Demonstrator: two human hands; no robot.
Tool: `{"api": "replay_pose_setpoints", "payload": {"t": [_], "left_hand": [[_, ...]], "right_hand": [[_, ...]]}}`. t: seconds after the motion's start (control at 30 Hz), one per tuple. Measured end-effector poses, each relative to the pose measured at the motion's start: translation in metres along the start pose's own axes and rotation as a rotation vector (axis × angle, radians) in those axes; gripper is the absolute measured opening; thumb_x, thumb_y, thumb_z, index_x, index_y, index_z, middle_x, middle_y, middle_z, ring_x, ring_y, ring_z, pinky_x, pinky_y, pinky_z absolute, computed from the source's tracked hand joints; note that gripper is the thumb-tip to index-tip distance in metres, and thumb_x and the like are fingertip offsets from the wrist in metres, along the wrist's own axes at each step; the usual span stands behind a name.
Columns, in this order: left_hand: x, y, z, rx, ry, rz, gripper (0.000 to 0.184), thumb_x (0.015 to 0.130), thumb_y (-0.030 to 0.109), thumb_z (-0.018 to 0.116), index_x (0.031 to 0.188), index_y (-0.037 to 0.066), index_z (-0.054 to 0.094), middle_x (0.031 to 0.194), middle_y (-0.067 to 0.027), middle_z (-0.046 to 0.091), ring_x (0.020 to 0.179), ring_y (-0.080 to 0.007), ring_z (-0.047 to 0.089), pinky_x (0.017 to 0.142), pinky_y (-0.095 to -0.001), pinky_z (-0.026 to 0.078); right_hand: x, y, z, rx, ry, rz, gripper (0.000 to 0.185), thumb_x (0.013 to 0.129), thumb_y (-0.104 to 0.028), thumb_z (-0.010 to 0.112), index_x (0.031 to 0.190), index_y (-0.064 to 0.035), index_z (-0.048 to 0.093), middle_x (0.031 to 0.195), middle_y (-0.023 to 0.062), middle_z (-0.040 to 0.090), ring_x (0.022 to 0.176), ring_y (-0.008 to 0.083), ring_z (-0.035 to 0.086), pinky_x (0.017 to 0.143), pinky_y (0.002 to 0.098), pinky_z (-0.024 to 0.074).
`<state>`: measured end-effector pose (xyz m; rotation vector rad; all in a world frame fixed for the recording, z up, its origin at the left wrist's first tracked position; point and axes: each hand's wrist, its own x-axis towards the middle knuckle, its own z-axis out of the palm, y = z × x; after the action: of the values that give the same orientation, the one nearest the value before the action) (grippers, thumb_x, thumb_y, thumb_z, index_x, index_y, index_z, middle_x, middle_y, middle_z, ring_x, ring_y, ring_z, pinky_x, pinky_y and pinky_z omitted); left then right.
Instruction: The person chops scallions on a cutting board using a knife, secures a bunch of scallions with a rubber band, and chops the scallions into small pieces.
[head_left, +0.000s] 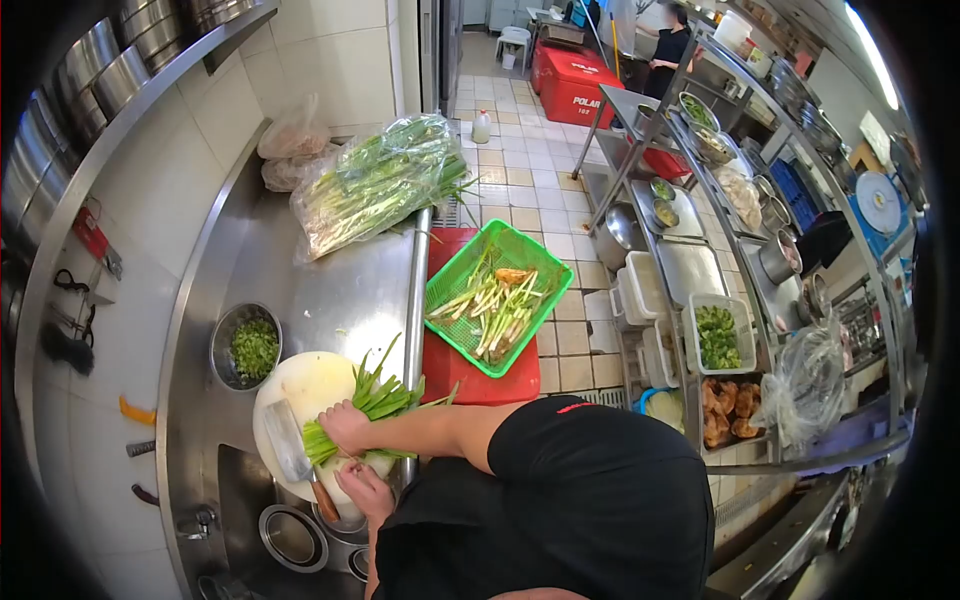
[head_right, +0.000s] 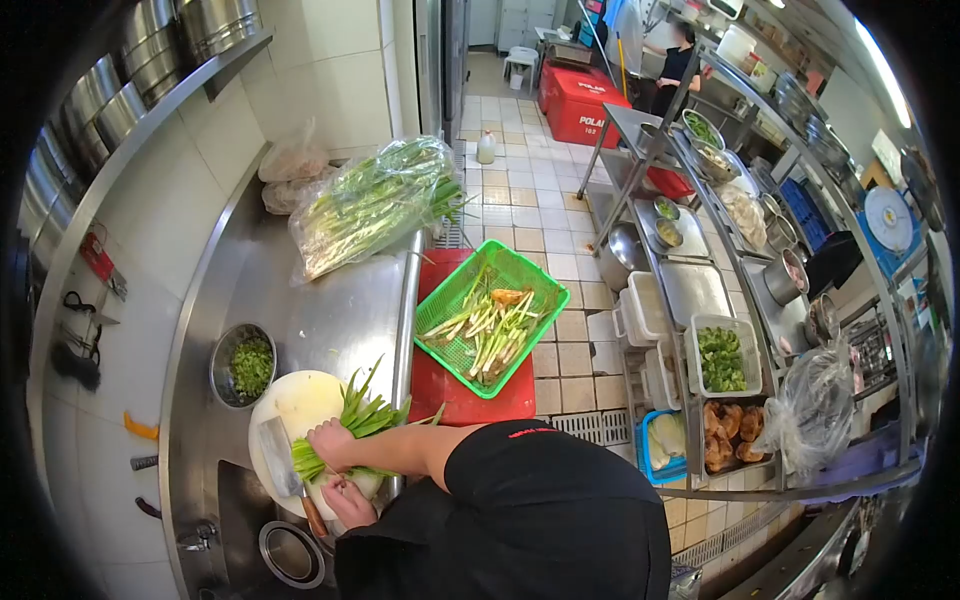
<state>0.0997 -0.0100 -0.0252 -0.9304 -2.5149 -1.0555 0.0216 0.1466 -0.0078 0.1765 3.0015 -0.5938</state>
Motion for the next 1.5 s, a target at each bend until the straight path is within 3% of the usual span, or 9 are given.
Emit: {"api": "replay_pose_setpoints", "payload": {"t": [0.23, 0.43, 0.63, 0.77, 0.83, 0.9, 1.03, 1.2, 1.5], "left_hand": [[0.156, -0.029, -0.005, -0.869, -0.307, -0.802, 0.021, 0.103, 0.010, 0.046, 0.123, 0.010, 0.047, 0.080, -0.0105, 0.063, 0.063, -0.0183, 0.060, 0.046, -0.0319, 0.047], [0.242, -0.091, 0.047, -0.753, -0.643, -1.302, 0.021, 0.105, 0.017, 0.049, 0.125, 0.009, 0.048, 0.086, -0.0126, 0.061, 0.063, -0.0199, 0.060, 0.048, -0.0347, 0.051], [0.236, -0.029, 0.043, -0.483, -0.837, -0.737, 0.023, 0.104, 0.019, 0.054, 0.125, 0.011, 0.048, 0.075, -0.0094, 0.062, 0.055, -0.0195, 0.058, 0.049, -0.0369, 0.050], [0.168, -0.030, 0.036, -0.335, -0.533, -0.317, 0.030, 0.100, 0.012, 0.057, 0.128, 0.010, 0.047, 0.071, -0.0087, 0.061, 0.052, -0.0146, 0.057, 0.047, -0.0307, 0.046], [0.125, -0.036, 0.029, -0.614, -0.350, -0.493, 0.034, 0.100, 0.005, 0.057, 0.131, 0.010, 0.044, 0.076, -0.0065, 0.062, 0.060, -0.0130, 0.059, 0.050, -0.0299, 0.047], [0.074, -0.035, 0.027, -0.933, -0.139, -0.748, 0.026, 0.103, 0.007, 0.057, 0.127, 0.010, 0.047, 0.092, -0.0065, 0.064, 0.076, -0.0143, 0.063, 0.066, -0.0310, 0.055], [0.016, -0.004, 0.015, -0.711, -0.007, -0.566, 0.022, 0.109, 0.018, 0.058, 0.123, 0.003, 0.048, 0.102, -0.0074, 0.063, 0.094, -0.0158, 0.065, 0.084, -0.0320, 0.055], [0.077, -0.018, 0.015, -0.657, -0.077, -0.468, 0.009, 0.106, 0.011, 0.056, 0.109, 0.004, 0.052, 0.085, -0.0076, 0.065, 0.073, -0.0164, 0.066, 0.068, -0.0328, 0.055], [0.163, -0.050, 0.010, -1.036, -0.179, -1.029, 0.030, 0.094, -0.003, 0.052, 0.124, 0.003, 0.048, 0.086, -0.0101, 0.065, 0.064, -0.0160, 0.061, 0.057, -0.0296, 0.052]], "right_hand": [[-0.002, 0.006, -0.019, -0.040, -0.197, -0.105, 0.055, 0.073, -0.032, 0.078, 0.113, 0.0024, 0.063, 0.106, 0.0180, 0.068, 0.102, 0.0332, 0.066, 0.094, 0.0431, 0.0469], [-0.005, 0.004, -0.015, -0.017, -0.116, -0.093, 0.059, 0.074, -0.042, 0.078, 0.109, 0.0045, 0.066, 0.112, 0.0202, 0.068, 0.106, 0.0333, 0.065, 0.096, 0.0441, 0.0470], [-0.011, 0.003, -0.029, -0.060, -0.140, -0.114, 0.052, 0.074, -0.038, 0.080, 0.112, -0.0037, 0.070, 0.115, 0.0150, 0.070, 0.111, 0.0331, 0.065, 0.099, 0.0473, 0.0459], [0.001, 0.020, 0.034, 0.193, 0.167, -0.125, 0.042, 0.071, -0.030, 0.079, 0.109, -0.0118, 0.073, 0.110, 0.0127, 0.073, 0.106, 0.0342, 0.067, 0.095, 0.0480, 0.0486], [0.000, 0.030, 0.037, 0.650, 0.243, -0.199, 0.038, 0.069, -0.026, 0.078, 0.105, -0.0140, 0.074, 0.106, 0.0138, 0.073, 0.100, 0.0352, 0.069, 0.090, 0.0477, 0.0516], [0.001, 0.026, 0.026, 0.210, 0.013, -0.066, 0.052, 0.065, -0.024, 0.084, 0.110, -0.0070, 0.065, 0.110, 0.0180, 0.069, 0.106, 0.0393, 0.067, 0.094, 0.0510, 0.0518], [-0.007, 0.007, 0.001, -0.133, 0.056, -0.138, 0.063, 0.075, -0.037, 0.079, 0.120, -0.0001, 0.055, 0.112, 0.0189, 0.065, 0.105, 0.0352, 0.063, 0.093, 0.0493, 0.0469], [0.003, 0.017, 0.020, -0.177, 0.015, -0.199, 0.061, 0.081, -0.040, 0.073, 0.126, -0.0028, 0.057, 0.120, 0.0168, 0.061, 0.115, 0.0340, 0.057, 0.098, 0.0486, 0.0421], [-0.005, 0.026, -0.001, 0.105, 0.042, -0.280, 0.093, 0.071, -0.054, 0.082, 0.139, 0.0019, 0.050, 0.130, 0.0181, 0.057, 0.127, 0.0369, 0.051, 0.111, 0.0545, 0.0368]]}}
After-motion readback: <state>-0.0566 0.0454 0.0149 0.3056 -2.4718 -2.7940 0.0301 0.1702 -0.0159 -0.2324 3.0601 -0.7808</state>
